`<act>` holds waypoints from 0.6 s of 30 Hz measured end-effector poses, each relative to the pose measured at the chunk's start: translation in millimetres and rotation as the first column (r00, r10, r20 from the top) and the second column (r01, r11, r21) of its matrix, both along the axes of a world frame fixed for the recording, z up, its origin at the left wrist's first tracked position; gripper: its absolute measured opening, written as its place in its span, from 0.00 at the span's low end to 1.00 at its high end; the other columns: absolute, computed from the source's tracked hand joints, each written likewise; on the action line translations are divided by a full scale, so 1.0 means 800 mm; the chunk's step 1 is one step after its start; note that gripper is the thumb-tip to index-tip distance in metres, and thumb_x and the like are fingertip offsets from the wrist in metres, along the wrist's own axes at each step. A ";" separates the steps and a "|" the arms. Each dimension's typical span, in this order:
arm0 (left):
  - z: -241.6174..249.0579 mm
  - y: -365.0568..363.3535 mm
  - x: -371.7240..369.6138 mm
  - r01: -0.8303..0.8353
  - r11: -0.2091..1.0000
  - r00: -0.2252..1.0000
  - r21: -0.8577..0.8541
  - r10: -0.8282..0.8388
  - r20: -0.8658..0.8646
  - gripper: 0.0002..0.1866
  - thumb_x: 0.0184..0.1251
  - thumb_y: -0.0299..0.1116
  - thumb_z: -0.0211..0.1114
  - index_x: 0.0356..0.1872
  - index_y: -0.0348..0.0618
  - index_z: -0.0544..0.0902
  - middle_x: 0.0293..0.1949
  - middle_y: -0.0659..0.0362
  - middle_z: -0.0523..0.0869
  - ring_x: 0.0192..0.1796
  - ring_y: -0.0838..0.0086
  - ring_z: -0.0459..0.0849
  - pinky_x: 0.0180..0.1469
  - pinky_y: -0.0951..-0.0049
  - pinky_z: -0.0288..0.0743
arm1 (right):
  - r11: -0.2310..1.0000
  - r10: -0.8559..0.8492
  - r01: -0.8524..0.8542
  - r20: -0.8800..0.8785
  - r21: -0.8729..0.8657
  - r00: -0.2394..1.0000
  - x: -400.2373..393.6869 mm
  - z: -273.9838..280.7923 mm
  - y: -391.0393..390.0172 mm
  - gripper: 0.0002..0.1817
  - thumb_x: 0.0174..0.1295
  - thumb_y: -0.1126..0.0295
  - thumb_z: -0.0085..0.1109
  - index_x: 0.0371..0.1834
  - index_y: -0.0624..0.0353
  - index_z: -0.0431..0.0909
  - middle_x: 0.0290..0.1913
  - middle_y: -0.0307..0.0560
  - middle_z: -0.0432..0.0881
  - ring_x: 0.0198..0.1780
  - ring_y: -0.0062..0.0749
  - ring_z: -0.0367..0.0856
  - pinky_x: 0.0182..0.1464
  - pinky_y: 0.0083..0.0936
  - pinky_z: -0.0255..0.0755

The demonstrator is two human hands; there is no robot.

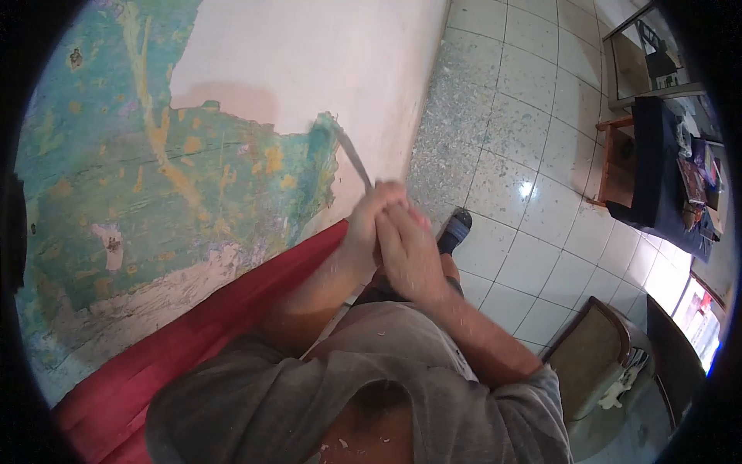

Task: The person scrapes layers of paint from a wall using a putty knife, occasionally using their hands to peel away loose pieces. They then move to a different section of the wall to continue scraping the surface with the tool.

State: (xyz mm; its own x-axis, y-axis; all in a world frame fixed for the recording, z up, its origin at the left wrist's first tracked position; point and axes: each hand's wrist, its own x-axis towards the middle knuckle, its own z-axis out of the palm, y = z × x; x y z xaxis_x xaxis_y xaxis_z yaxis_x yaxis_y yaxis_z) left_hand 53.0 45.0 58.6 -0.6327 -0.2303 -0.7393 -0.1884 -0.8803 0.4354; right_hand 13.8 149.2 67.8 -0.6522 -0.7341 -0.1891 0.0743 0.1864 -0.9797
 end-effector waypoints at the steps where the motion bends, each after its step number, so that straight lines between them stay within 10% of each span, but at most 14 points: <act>1: -0.002 0.005 0.014 0.044 0.997 0.998 -0.071 -0.046 -0.033 0.14 0.66 0.42 0.62 0.29 0.43 0.76 0.27 0.52 0.82 0.32 0.63 0.83 0.41 0.62 0.79 | 0.978 -0.183 0.163 -0.157 -0.132 0.970 0.023 -0.008 -0.007 0.16 0.73 0.66 0.43 0.50 0.68 0.75 0.43 0.68 0.78 0.47 0.67 0.78 0.47 0.43 0.72; 4: -0.060 -0.047 0.011 0.029 0.999 0.993 0.042 -0.025 -0.111 0.10 0.68 0.40 0.60 0.30 0.47 0.77 0.27 0.58 0.81 0.32 0.69 0.82 0.40 0.65 0.79 | 0.992 0.109 -0.115 0.128 0.042 0.986 -0.018 -0.041 -0.050 0.15 0.72 0.66 0.43 0.44 0.69 0.75 0.43 0.68 0.78 0.47 0.67 0.77 0.48 0.44 0.72; 5: -0.043 -0.068 -0.021 0.080 0.997 0.996 -0.015 -0.081 -0.039 0.11 0.67 0.41 0.60 0.30 0.47 0.77 0.26 0.59 0.80 0.32 0.69 0.82 0.40 0.65 0.78 | 0.998 0.044 -0.038 -0.169 0.041 0.985 -0.032 -0.063 -0.079 0.15 0.71 0.67 0.44 0.37 0.70 0.75 0.39 0.68 0.76 0.45 0.65 0.77 0.47 0.44 0.71; 8: -0.043 -0.060 -0.051 0.076 0.996 0.997 -0.057 -0.077 -0.021 0.11 0.67 0.42 0.61 0.29 0.47 0.76 0.26 0.59 0.79 0.32 0.68 0.82 0.41 0.64 0.78 | 0.995 -0.058 0.029 -0.299 -0.098 0.953 -0.056 -0.046 -0.073 0.14 0.69 0.67 0.45 0.34 0.70 0.73 0.37 0.67 0.75 0.43 0.66 0.75 0.45 0.45 0.71; 13: 0.007 0.009 0.013 -0.057 0.997 0.998 -0.045 0.057 -0.008 0.16 0.67 0.43 0.58 0.25 0.43 0.75 0.26 0.53 0.80 0.35 0.63 0.82 0.45 0.60 0.77 | 0.961 0.219 -0.254 -0.263 -0.105 0.939 -0.004 0.000 0.010 0.11 0.70 0.69 0.46 0.44 0.68 0.73 0.42 0.59 0.75 0.45 0.58 0.76 0.48 0.43 0.71; 15: 0.014 0.014 0.035 0.034 0.994 0.998 -0.102 -0.040 -0.057 0.15 0.68 0.42 0.58 0.26 0.43 0.74 0.26 0.53 0.80 0.35 0.63 0.82 0.47 0.57 0.77 | 0.995 0.084 -0.068 0.232 -0.075 0.969 0.021 0.024 0.018 0.13 0.72 0.68 0.44 0.50 0.66 0.74 0.45 0.61 0.76 0.49 0.54 0.78 0.53 0.41 0.70; 18: 0.033 0.018 0.051 0.099 0.985 0.991 -0.138 -0.110 -0.074 0.16 0.69 0.43 0.55 0.26 0.43 0.73 0.26 0.53 0.80 0.35 0.63 0.82 0.46 0.58 0.77 | 0.985 0.171 -0.169 0.102 -0.023 0.980 0.029 0.043 0.029 0.16 0.74 0.66 0.43 0.56 0.65 0.73 0.49 0.63 0.76 0.52 0.51 0.78 0.55 0.39 0.70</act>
State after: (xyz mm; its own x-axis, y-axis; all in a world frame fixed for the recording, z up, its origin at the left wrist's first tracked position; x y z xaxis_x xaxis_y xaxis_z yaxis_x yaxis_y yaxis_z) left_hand 93.7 59.6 85.0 -0.7154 -0.2524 -0.6515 -0.2358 -0.7906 0.5651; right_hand 37.2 172.1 102.6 -0.4953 -0.8355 -0.2378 0.1436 0.1912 -0.9710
